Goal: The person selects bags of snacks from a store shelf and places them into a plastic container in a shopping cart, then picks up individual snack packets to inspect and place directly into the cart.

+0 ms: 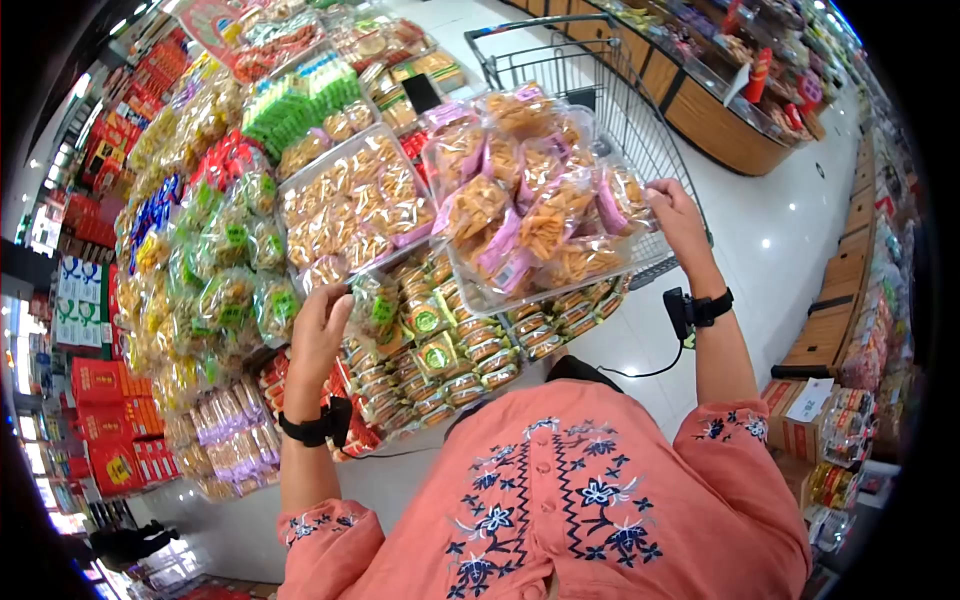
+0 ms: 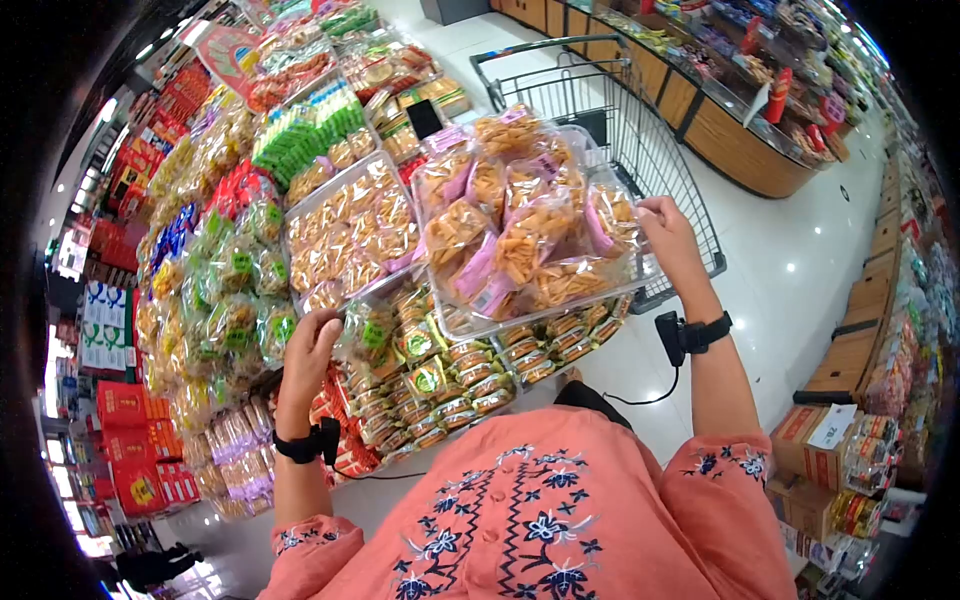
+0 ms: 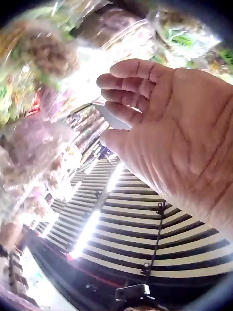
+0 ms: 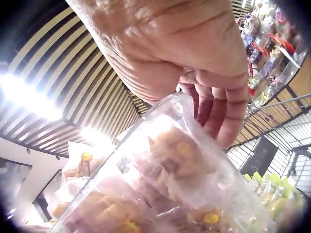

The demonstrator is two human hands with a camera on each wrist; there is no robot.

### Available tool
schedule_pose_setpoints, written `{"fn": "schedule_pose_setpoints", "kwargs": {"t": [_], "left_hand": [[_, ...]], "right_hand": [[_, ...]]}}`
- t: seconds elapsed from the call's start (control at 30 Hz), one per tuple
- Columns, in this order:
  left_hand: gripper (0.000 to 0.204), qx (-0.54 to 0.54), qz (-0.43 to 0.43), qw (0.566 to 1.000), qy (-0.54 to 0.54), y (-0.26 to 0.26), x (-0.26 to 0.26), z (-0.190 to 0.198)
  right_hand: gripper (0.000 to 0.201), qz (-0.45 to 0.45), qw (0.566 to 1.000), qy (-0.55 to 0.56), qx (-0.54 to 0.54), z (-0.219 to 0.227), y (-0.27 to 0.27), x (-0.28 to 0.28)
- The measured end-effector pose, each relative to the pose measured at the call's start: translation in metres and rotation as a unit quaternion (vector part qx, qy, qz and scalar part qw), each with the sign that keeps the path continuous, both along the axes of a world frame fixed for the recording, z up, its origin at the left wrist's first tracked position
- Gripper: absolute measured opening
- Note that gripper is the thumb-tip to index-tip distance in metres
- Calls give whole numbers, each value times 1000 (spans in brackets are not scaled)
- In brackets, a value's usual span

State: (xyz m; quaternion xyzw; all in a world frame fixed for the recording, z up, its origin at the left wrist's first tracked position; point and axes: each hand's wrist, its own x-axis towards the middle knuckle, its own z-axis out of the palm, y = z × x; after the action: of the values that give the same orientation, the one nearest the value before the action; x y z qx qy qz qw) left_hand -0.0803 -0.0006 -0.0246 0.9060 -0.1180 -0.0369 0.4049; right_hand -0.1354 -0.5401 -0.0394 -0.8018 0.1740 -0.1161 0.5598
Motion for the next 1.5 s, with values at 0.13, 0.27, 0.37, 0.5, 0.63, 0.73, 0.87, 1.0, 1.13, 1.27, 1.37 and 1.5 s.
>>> {"fn": "schedule_pose_setpoints", "kwargs": {"t": [0.13, 0.27, 0.37, 0.5, 0.63, 0.73, 0.87, 1.0, 1.13, 1.27, 1.37, 1.5], "left_hand": [[35, -98, -13, 993, 70, -44, 6, 26], [37, -93, 9, 993, 76, -82, 20, 42], [36, -11, 12, 999, -28, -115, 41, 48], [36, 41, -14, 998, -56, -184, 74, 94], [39, 166, -89, 978, -91, -242, 115, 107], [41, 239, -119, 953, -147, -276, 134, 97], [36, 295, -141, 924, -197, -302, 151, 72], [23, 314, -165, 900, -252, -314, 158, 64], [15, 315, -162, 899, -257, -320, 158, 66], [15, 285, -144, 918, -234, -322, 142, 77], [18, 281, -186, 922, -190, -314, 111, 104], [24, 246, -174, 942, -145, -288, 70, 122]], "right_hand": [[29, 44, 998, 54, 11, 4, -14, 11], [25, 96, 990, 89, 61, -2, -33, 28], [23, 160, 979, 95, 83, 5, -41, 37], [23, 234, 952, 102, 171, -3, -55, 49], [21, 291, 913, 124, 256, -9, -66, 59], [23, 316, 901, 118, 273, -24, -70, 63], [25, 334, 895, 110, 274, -20, -72, 64], [26, 336, 897, 104, 267, -19, -73, 64], [26, 332, 900, 106, 262, -14, -72, 64], [25, 339, 900, 100, 256, -23, -73, 64], [24, 333, 897, 100, 272, -21, -73, 63], [23, 330, 902, 108, 255, -20, -72, 64]]}}
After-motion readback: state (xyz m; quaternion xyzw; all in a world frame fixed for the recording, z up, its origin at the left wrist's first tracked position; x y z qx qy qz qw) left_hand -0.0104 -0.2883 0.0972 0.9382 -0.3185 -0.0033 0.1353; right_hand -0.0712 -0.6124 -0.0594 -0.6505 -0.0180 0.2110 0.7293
